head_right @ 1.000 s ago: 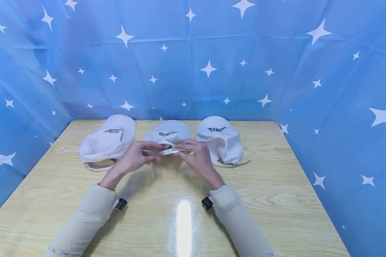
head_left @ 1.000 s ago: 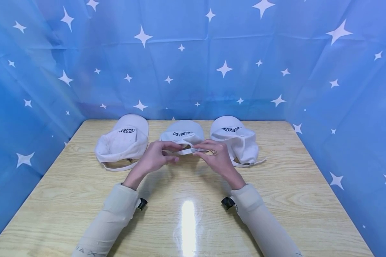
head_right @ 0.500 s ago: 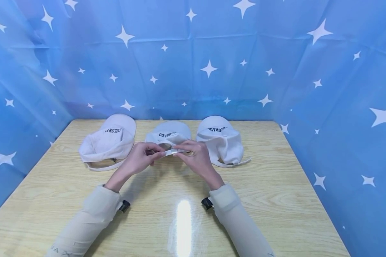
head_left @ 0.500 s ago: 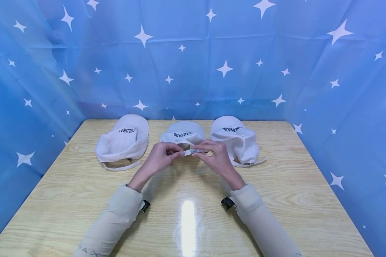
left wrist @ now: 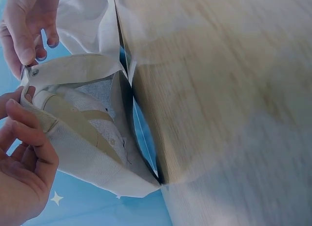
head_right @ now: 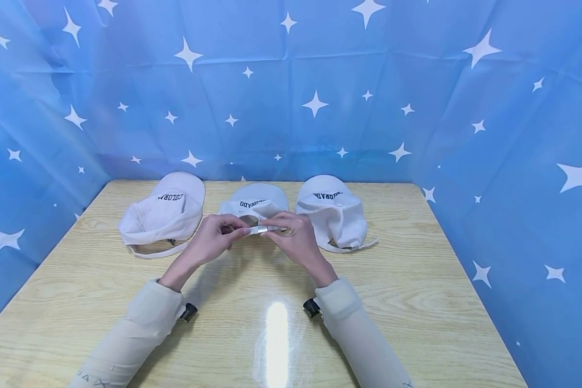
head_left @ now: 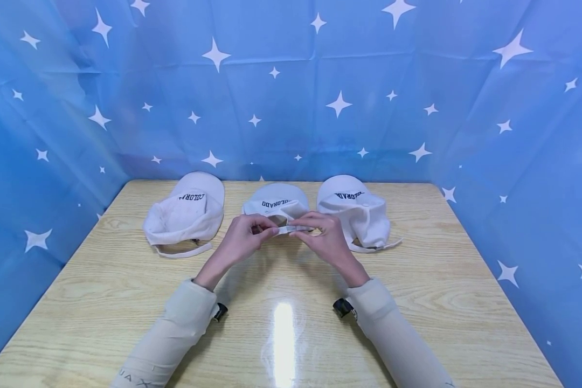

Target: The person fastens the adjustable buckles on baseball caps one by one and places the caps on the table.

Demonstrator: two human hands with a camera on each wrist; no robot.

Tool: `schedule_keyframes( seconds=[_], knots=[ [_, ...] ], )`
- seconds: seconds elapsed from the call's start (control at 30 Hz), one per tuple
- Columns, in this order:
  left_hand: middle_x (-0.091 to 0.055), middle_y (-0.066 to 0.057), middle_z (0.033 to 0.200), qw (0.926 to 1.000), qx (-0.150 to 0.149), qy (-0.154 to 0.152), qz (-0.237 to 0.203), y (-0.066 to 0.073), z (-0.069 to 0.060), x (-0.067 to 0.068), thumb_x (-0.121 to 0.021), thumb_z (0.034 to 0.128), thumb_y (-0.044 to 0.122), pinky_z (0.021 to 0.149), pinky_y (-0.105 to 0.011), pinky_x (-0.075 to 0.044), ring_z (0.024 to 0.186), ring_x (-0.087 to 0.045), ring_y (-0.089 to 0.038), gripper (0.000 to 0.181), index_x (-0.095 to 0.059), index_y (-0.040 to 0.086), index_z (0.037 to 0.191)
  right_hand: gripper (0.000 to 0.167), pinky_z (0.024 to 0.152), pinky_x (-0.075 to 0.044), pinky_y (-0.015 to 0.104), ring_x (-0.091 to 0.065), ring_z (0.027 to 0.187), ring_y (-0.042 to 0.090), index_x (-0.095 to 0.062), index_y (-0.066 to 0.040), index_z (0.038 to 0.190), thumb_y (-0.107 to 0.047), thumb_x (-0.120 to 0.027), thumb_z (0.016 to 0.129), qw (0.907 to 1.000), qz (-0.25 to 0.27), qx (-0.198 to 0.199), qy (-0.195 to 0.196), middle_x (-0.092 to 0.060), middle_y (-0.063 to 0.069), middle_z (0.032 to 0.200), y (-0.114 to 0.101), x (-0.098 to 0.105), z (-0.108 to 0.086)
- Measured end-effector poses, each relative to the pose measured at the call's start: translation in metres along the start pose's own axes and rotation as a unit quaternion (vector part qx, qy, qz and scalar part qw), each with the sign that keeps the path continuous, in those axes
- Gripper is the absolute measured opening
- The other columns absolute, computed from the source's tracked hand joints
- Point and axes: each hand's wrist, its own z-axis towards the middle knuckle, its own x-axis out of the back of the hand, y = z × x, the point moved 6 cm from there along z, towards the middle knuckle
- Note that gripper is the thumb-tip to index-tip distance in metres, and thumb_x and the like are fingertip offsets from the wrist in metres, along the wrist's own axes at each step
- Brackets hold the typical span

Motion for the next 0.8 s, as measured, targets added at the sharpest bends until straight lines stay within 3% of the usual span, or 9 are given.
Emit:
schedule_keyframes(
  seconds=[0.43,0.67,0.8],
  knots=[
    [-0.072,-0.019,0.085,1.0,0.006,-0.003,-0.005,0.0039,-0.0013,-0.0012,-0.073,0.0971,0.018,0.052,-0.023,-0.043,0.059,-0.055,-0.013,0.01,-0.079,0.011,0.098,0.022,0.075,-0.062,0.039,-0.075,0.085,0.026,-0.082,-0.004,0.1,-0.002,-0.087,0.079,0.9999,0.011,0.007,0.0,-0.079,0.011,0.093,-0.0022,-0.001,0.0006],
    [-0.07,-0.007,0.079,1.0,0.006,-0.002,-0.004,0.0032,-0.0007,-0.0024,-0.073,0.0968,0.019,0.051,-0.024,-0.043,0.058,-0.056,-0.014,0.009,-0.079,0.012,0.097,0.023,0.075,-0.063,0.039,-0.075,0.084,0.025,-0.082,-0.004,0.101,-0.001,-0.087,0.079,1.0,0.004,0.006,-0.004,-0.079,0.01,0.093,-0.0019,-0.0011,0.0001],
    [-0.07,-0.002,0.075,1.0,0.006,-0.003,-0.004,0.002,0.0,-0.003,-0.073,0.0972,0.02,0.051,-0.025,-0.045,0.061,-0.064,-0.028,0.01,-0.079,0.013,0.097,0.024,0.076,-0.062,0.036,-0.076,0.085,0.025,-0.082,-0.005,0.099,0.0,-0.088,0.077,0.9999,-0.012,0.008,0.0,-0.08,0.01,0.093,-0.0031,-0.0004,0.0005]
  ],
)
